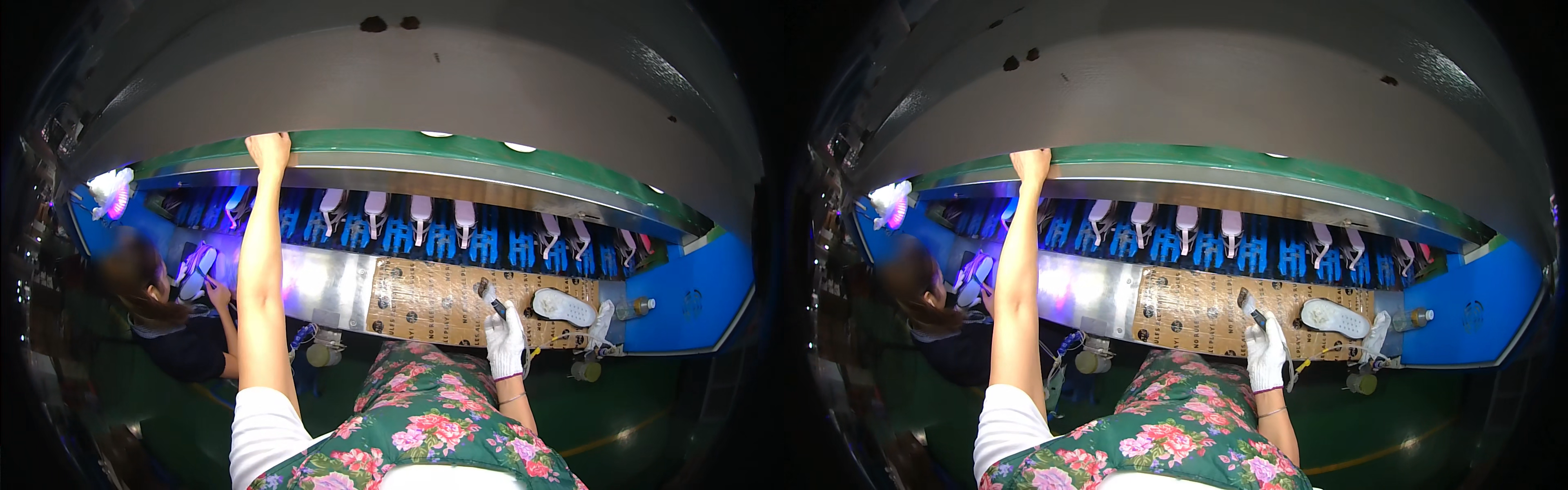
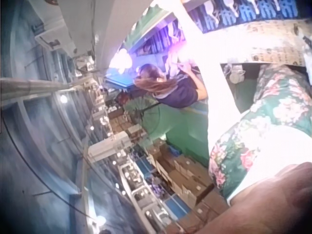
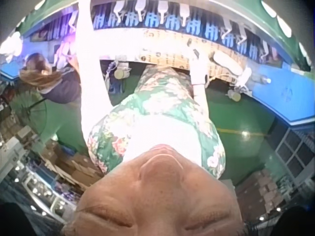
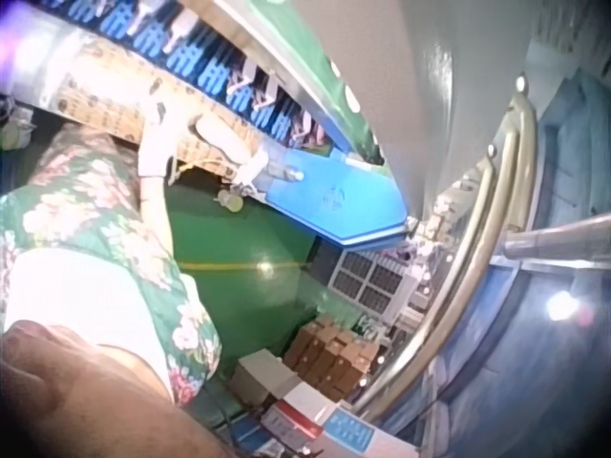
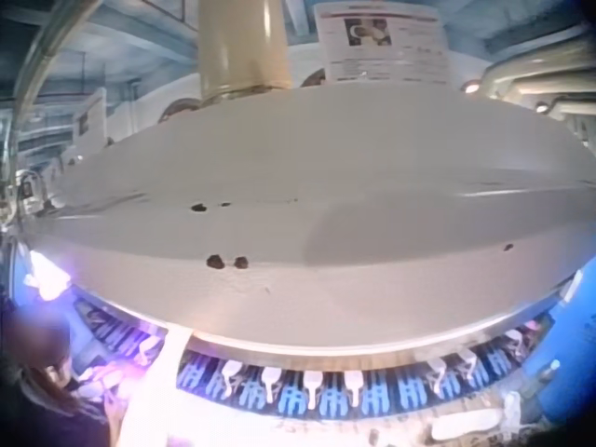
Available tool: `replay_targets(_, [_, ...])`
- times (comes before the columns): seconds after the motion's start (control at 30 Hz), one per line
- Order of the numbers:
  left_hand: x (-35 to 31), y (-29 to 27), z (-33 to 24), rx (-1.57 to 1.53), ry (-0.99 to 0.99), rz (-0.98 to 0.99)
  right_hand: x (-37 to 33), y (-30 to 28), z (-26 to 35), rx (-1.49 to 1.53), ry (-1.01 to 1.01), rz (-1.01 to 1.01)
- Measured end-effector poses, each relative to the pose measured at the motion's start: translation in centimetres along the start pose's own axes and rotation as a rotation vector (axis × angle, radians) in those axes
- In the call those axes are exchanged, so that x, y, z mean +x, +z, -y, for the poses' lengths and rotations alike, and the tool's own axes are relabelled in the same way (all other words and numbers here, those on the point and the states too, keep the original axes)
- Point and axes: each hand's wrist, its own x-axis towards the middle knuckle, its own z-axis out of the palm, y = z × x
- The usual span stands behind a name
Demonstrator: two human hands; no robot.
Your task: The person takes shoe soles from an upper shelf, brushes liquid onto each sole with a brush applicator, and places them back onto the shelf.
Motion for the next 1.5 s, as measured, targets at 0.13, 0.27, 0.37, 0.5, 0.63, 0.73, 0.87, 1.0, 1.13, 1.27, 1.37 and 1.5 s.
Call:
replay_targets(0.13, [-1.5,-0.4,0.4,-0.287,-0.031,-0.101,0.1,1.1,-0.5,-0.092,-0.034,-0.001])
replay_targets(0.27, [-4.2,-1.6,3.7,-1.344,-0.309,-0.154,1.0,1.4,-0.4,-0.258,-0.062,0.084])
replay_targets(0.37, [-7.5,-7.5,0.9,-1.456,-0.361,-0.384,0.8,2.3,0.4,-0.177,-0.004,0.137])
replay_targets(0.5, [-13.2,-10.6,6.0,-1.377,-0.411,-0.591,0.2,4.1,1.3,-0.072,0.078,0.252])
replay_targets(0.63, [-17.8,-13.6,3.7,-1.535,-0.606,-0.262,-0.6,6.2,3.3,-0.094,0.042,0.358])
replay_targets(0.73, [-23.3,-13.4,-0.9,-1.712,-0.793,0.184,-2.7,8.6,4.2,-0.050,0.107,0.418])
replay_targets(0.87, [-30.4,-12.0,-7.9,-1.684,-0.996,0.872,-5.3,12.0,3.4,-0.181,0.131,0.503])
replay_targets(1.0, [-36.8,-11.4,-12.1,-2.058,-1.248,1.285,-6.4,13.8,2.9,-0.303,0.137,0.504])
replay_targets(1.13, [-39.7,-15.4,-14.3,-2.506,-1.046,1.659,-6.3,13.6,3.5,-0.449,0.118,0.557])
replay_targets(1.27, [-40.4,-16.4,-15.9,-2.527,-1.249,1.630,-7.4,13.8,5.2,-0.572,-0.007,0.557])
replay_targets(1.37, [-37.8,-16.9,-18.5,-2.514,-1.242,1.527,-7.7,13.5,6.2,-0.701,-0.089,0.558])
replay_targets(1.5, [-35.7,-18.6,-21.4,-2.575,-1.262,1.382,-7.1,14.5,7.5,-0.993,-0.647,0.690])
